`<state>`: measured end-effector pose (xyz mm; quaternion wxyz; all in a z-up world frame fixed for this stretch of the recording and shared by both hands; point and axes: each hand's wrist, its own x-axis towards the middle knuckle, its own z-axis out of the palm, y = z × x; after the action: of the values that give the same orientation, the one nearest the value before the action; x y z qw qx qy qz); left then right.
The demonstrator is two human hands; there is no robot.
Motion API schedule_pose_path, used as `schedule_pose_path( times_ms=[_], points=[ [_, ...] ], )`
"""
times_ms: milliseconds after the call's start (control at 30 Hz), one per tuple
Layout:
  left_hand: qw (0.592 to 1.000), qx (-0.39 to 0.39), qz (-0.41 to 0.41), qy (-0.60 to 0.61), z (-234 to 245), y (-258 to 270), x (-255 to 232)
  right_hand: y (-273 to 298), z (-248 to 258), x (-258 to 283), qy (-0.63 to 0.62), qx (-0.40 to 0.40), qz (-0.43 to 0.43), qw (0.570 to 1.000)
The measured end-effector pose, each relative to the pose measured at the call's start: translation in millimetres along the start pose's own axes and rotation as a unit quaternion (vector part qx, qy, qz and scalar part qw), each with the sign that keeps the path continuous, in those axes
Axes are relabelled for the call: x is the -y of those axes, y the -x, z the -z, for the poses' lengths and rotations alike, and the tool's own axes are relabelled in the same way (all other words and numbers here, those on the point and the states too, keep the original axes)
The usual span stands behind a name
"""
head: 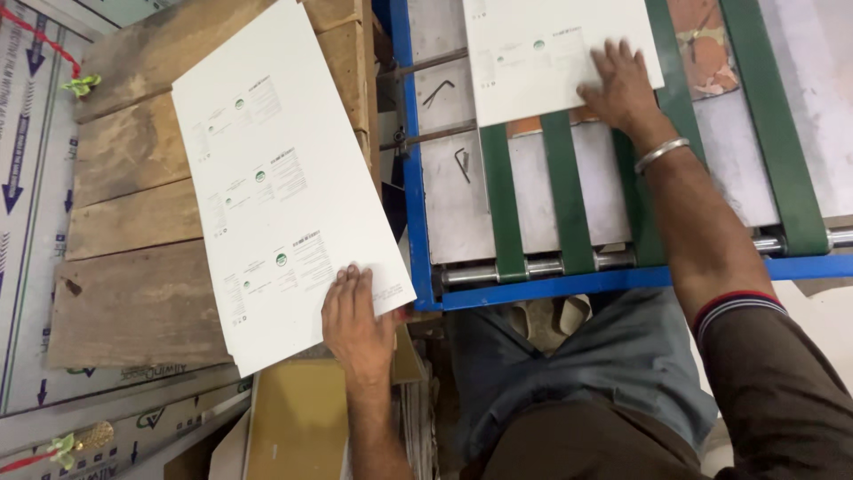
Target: The person repeatedly picks up printed sheets from a wooden surface and feeds them one by one into a blue roller machine. The sheets are handled individually and placed onto the rollers, then the person retrieves the next sheet and repeats the process.
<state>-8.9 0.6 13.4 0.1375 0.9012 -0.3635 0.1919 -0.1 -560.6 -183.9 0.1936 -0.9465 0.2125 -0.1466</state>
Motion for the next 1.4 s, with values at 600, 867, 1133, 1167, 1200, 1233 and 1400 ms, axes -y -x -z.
schedule_pose_path(
  times_ms=[600,867,1133,1167,1200,1233,1400],
  points=[
    [0.988,0.081,-0.110,0.068,-22.8,-31.0,-105.0,230.3,43.9,272.0,-0.788,0.210,-0.164,0.555],
    [0.994,0.098,-0.033,-0.029,7.1,-21.3,-36.7,203.0,57.6,112.2,-0.696,-0.143,-0.305,0.634],
    [0.995,0.018,-0.024,-0.095,-2.0,2.3,-5.3,250.6,74.3,58.8,-0.592,-0.345,-0.232,0.690],
    [0.996,-0.004,-0.026,-0.088,-5.2,2.9,-3.9,256.5,70.9,61.8,-0.589,-0.346,-0.218,0.697],
    [0.996,-0.025,-0.027,-0.080,-7.9,3.6,-3.0,259.4,67.6,62.5,-0.586,-0.346,-0.203,0.704],
    [0.996,-0.030,-0.027,-0.079,-9.4,5.1,-2.4,258.7,61.8,62.5,-0.582,-0.342,-0.199,0.711],
    [0.997,-0.031,-0.025,-0.069,-10.4,6.9,-1.4,220.4,15.4,45.6,-0.537,-0.379,-0.287,0.697]
  ],
)
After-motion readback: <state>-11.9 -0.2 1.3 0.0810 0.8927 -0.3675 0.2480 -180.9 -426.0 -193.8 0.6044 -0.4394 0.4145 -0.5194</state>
